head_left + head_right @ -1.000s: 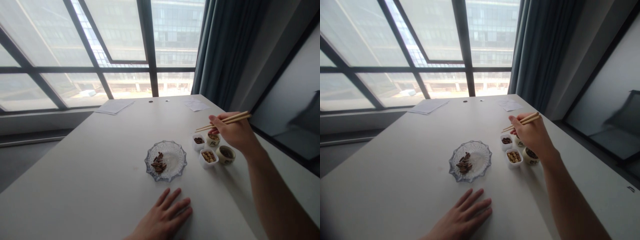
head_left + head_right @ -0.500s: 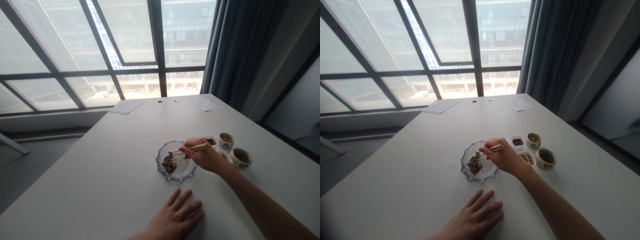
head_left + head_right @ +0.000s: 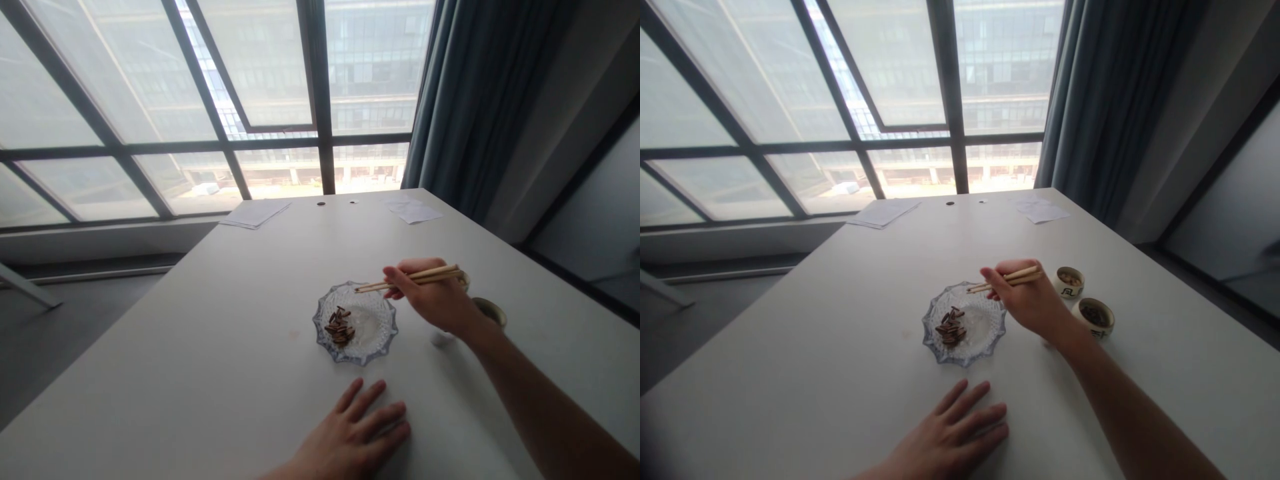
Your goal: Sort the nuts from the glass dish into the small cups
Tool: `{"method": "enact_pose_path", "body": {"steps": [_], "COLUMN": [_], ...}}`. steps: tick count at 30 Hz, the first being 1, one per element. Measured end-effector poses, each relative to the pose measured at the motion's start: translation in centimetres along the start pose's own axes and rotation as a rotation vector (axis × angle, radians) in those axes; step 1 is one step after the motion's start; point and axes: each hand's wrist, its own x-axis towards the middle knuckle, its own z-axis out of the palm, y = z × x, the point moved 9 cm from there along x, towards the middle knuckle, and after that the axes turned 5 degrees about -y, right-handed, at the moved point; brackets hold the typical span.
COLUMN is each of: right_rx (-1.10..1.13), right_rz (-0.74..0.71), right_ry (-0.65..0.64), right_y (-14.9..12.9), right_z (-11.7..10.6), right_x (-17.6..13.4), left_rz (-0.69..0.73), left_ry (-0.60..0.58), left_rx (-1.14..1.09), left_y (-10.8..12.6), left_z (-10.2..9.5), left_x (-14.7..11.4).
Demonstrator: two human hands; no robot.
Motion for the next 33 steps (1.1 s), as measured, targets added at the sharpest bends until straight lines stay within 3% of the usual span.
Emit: {"method": "enact_pose_path", "body": {"steps": [4,7,14,18,22,26,33], "right_rx": [-0.134,-0.275,-0.268,-0.078,0.043,0.078,0.162], "right_rz": [0.071,0.131,0.126,0.057,-0.005,-0.040,-0.015], "right_ry": [0.264,0.391,0.379,0.291,0.055,-0.078,-0.156], "right_y": [-0.8,-0.4,0.8,-0.1,-0.7,0.1,2.9], "right_z": [-7.0,-10.3,-10.3,-7.7,-2.1,2.8,6.4], "right_x": [-1.4,-2.1,-1.6,-1.3,-0.5,0.3,0.7], "left_rz": [0.011,0.020,0.025,0.024,0.012,0.003,-0.006], "left_ry": [-0.035,-0.094,-0.155,-0.155,-0.152,-0.140,-0.128], "left_rx": [-0.060,-0.098,-0.115,-0.135,-0.162,-0.186,-0.201], "left_y": [-0.2,-0.3,-0.3,-0.3,-0.4,-0.5,-0.5], "left_z": [-0.4,-0.3,-0.6,-0.6,-0.3,-0.1,0.0], "left_x": [0.2,0.4,1.0,0.9,0.7,0.5,0.4]}}
